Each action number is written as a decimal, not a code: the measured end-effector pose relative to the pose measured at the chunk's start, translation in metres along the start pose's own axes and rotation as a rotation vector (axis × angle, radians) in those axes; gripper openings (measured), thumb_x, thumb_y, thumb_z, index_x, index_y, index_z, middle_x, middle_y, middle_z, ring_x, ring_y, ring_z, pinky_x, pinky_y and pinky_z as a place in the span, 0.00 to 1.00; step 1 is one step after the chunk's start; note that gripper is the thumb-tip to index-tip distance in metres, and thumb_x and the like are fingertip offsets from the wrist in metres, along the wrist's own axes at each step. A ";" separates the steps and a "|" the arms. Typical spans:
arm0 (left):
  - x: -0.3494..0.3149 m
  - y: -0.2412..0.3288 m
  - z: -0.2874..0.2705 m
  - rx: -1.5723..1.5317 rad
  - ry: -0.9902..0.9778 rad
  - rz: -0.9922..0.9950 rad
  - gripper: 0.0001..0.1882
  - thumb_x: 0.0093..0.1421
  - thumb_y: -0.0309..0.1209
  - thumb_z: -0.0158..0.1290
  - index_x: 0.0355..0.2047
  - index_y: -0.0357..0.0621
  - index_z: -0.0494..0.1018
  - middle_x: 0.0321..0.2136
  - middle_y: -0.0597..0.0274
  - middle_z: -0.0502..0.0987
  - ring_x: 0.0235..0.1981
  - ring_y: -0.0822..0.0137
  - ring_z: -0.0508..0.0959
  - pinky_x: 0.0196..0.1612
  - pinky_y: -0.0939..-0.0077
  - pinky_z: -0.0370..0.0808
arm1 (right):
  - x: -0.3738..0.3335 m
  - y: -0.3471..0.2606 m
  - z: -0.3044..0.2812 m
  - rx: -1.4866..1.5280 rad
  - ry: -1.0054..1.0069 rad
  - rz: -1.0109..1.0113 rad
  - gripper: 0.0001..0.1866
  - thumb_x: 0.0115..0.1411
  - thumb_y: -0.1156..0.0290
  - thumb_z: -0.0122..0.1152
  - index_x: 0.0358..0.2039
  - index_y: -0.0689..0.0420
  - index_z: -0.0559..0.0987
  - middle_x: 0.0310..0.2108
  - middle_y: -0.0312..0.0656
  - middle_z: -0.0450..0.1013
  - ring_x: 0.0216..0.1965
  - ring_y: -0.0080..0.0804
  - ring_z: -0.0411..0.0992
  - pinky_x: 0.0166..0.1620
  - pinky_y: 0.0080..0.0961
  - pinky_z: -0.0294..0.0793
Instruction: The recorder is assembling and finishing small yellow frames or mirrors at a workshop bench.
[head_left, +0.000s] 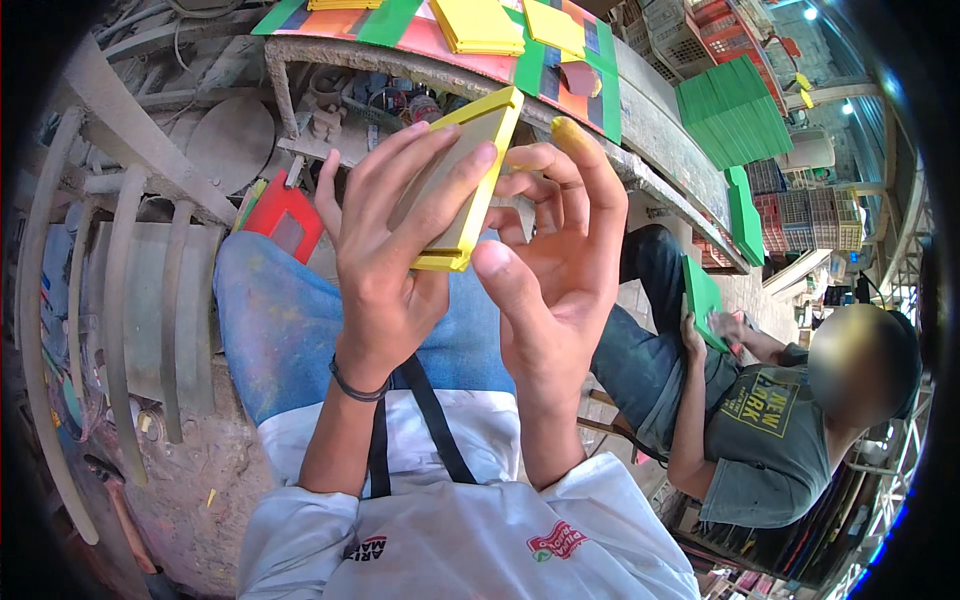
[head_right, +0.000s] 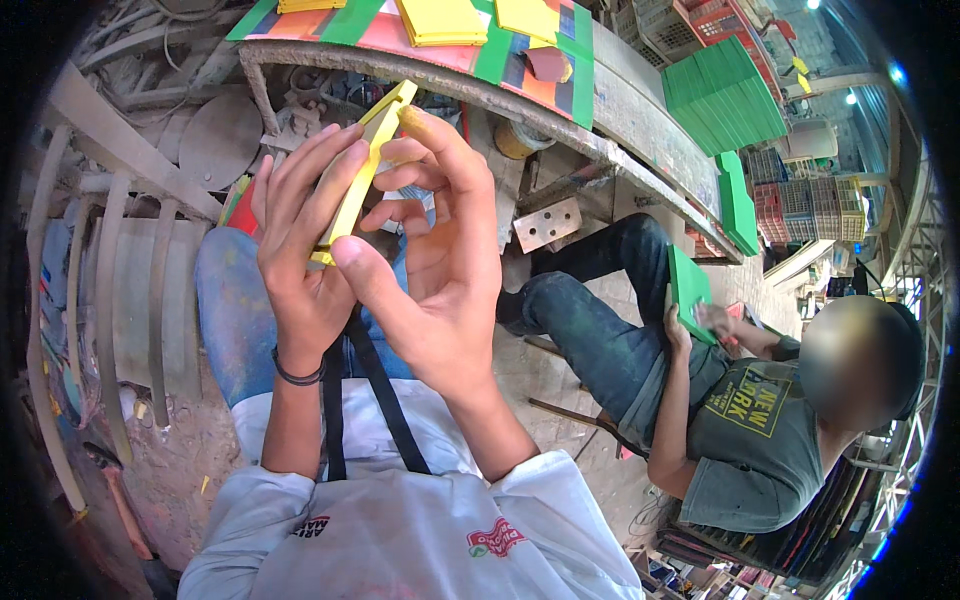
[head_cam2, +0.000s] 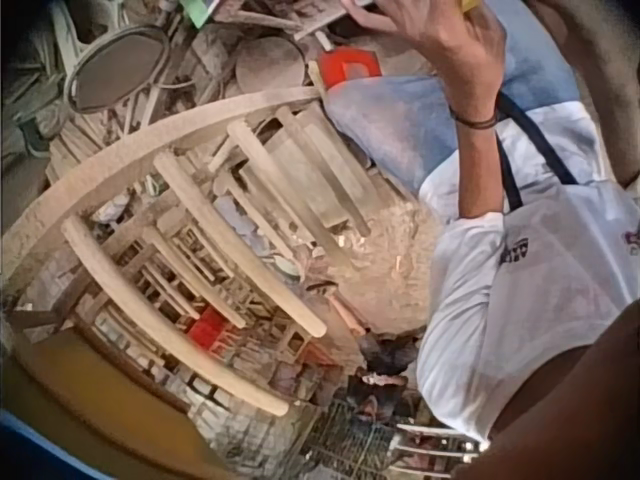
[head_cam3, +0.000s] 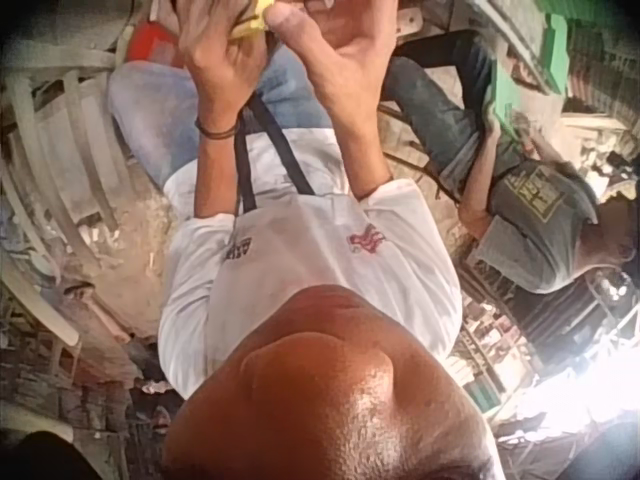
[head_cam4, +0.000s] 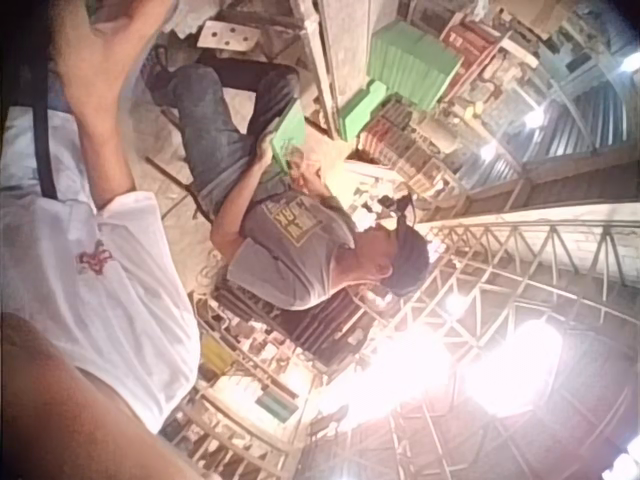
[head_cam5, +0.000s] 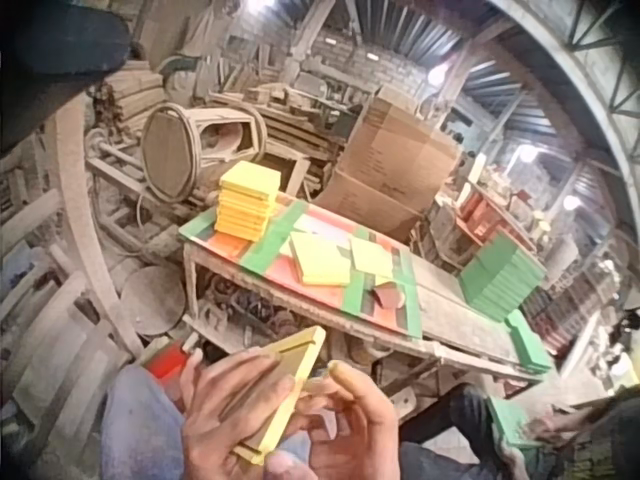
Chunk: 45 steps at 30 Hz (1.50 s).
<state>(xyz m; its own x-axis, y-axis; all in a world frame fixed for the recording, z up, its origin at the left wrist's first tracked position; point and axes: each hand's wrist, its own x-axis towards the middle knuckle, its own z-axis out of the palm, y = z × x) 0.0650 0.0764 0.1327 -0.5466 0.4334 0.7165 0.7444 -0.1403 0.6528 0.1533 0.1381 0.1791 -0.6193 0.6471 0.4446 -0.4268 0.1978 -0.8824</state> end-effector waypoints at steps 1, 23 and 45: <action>0.001 0.002 0.001 -0.008 -0.005 0.002 0.27 0.51 0.23 0.50 0.52 0.58 0.73 0.49 0.61 0.73 0.53 0.58 0.69 0.62 0.50 0.44 | 0.001 -0.002 -0.001 -0.005 0.003 -0.002 0.38 0.50 0.79 0.63 0.60 0.61 0.58 0.50 0.41 0.61 0.47 0.25 0.63 0.45 0.22 0.69; 0.001 -0.001 0.003 0.004 -0.008 0.015 0.26 0.52 0.23 0.51 0.52 0.59 0.73 0.48 0.61 0.73 0.53 0.58 0.70 0.62 0.50 0.44 | -0.001 -0.005 -0.005 -0.100 0.024 0.007 0.31 0.52 0.82 0.55 0.58 0.63 0.61 0.48 0.40 0.60 0.46 0.25 0.63 0.46 0.23 0.67; 0.001 0.006 0.001 0.013 -0.020 0.005 0.25 0.53 0.27 0.54 0.52 0.60 0.73 0.49 0.61 0.73 0.53 0.59 0.70 0.61 0.51 0.44 | -0.006 -0.003 -0.004 -0.196 -0.023 -0.087 0.31 0.52 0.80 0.57 0.58 0.63 0.62 0.49 0.42 0.58 0.47 0.28 0.62 0.48 0.25 0.67</action>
